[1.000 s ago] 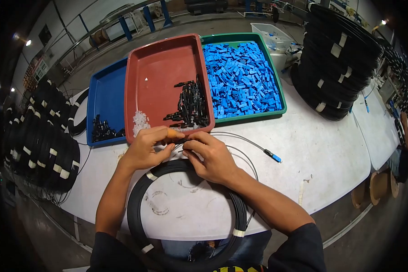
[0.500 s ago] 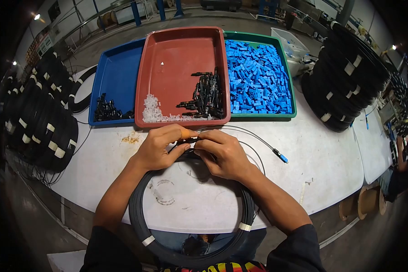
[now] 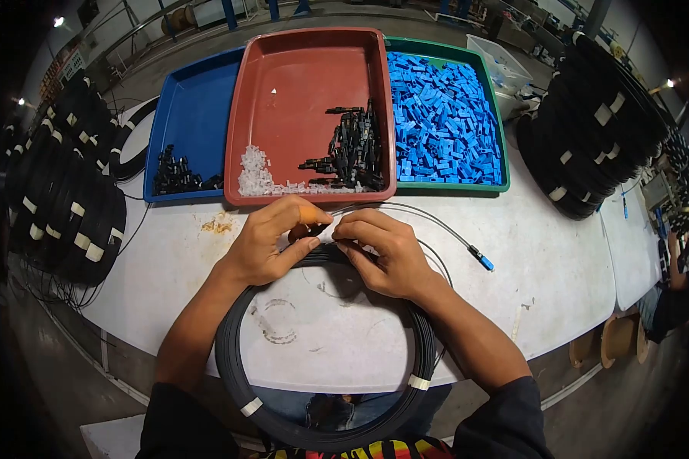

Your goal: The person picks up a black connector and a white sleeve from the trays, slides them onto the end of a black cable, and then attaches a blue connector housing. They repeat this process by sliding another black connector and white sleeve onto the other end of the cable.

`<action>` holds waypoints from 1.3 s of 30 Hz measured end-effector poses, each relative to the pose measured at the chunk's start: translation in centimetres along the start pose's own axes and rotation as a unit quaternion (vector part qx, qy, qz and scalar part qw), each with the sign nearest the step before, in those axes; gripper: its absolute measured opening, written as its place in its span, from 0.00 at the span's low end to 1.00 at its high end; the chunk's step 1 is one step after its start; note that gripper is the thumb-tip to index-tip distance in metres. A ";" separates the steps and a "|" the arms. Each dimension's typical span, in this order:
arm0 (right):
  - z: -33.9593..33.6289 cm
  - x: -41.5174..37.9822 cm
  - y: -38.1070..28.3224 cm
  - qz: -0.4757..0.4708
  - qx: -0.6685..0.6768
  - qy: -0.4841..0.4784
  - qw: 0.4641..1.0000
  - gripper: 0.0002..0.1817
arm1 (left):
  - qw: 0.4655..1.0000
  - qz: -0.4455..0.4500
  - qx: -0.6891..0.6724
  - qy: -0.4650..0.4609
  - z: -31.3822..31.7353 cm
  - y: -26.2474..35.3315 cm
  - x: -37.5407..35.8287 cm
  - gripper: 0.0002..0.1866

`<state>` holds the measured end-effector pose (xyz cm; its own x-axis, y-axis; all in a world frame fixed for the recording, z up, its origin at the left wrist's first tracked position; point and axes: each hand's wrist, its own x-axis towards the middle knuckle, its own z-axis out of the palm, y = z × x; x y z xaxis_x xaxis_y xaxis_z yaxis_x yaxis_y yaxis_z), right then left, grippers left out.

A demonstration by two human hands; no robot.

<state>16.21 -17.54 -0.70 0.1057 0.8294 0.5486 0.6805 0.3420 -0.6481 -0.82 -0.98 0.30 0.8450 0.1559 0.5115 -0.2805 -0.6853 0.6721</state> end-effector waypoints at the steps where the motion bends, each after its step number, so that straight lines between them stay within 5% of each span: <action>1: 0.0 0.0 0.0 0.001 0.000 0.001 1.000 0.11 | 1.000 0.000 -0.001 -0.001 -0.1 0.0 -0.1 0.17; 13: -0.3 -0.2 -0.2 0.031 -0.007 0.023 0.999 0.12 | 0.998 -0.065 -0.013 -0.022 0.1 -0.8 -0.9 0.16; 19: 0.0 -0.2 0.0 0.027 -0.013 0.057 0.998 0.10 | 0.999 -0.003 0.004 0.053 0.7 -0.5 -0.6 0.20; 27: 0.2 -0.2 0.0 0.039 -0.038 0.073 0.996 0.07 | 0.980 0.047 0.191 -0.027 0.4 -0.5 -0.9 0.21; 39: 0.0 0.0 -0.8 0.060 -0.071 0.033 0.995 0.07 | 0.966 0.153 0.207 -0.029 0.2 -0.4 -0.7 0.21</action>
<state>15.64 -17.79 -0.15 0.2369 0.8278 0.5085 0.7547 0.1728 -0.6329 -1.23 -0.95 -0.45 0.7792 -0.1300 0.6131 -0.3246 -0.9205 0.2173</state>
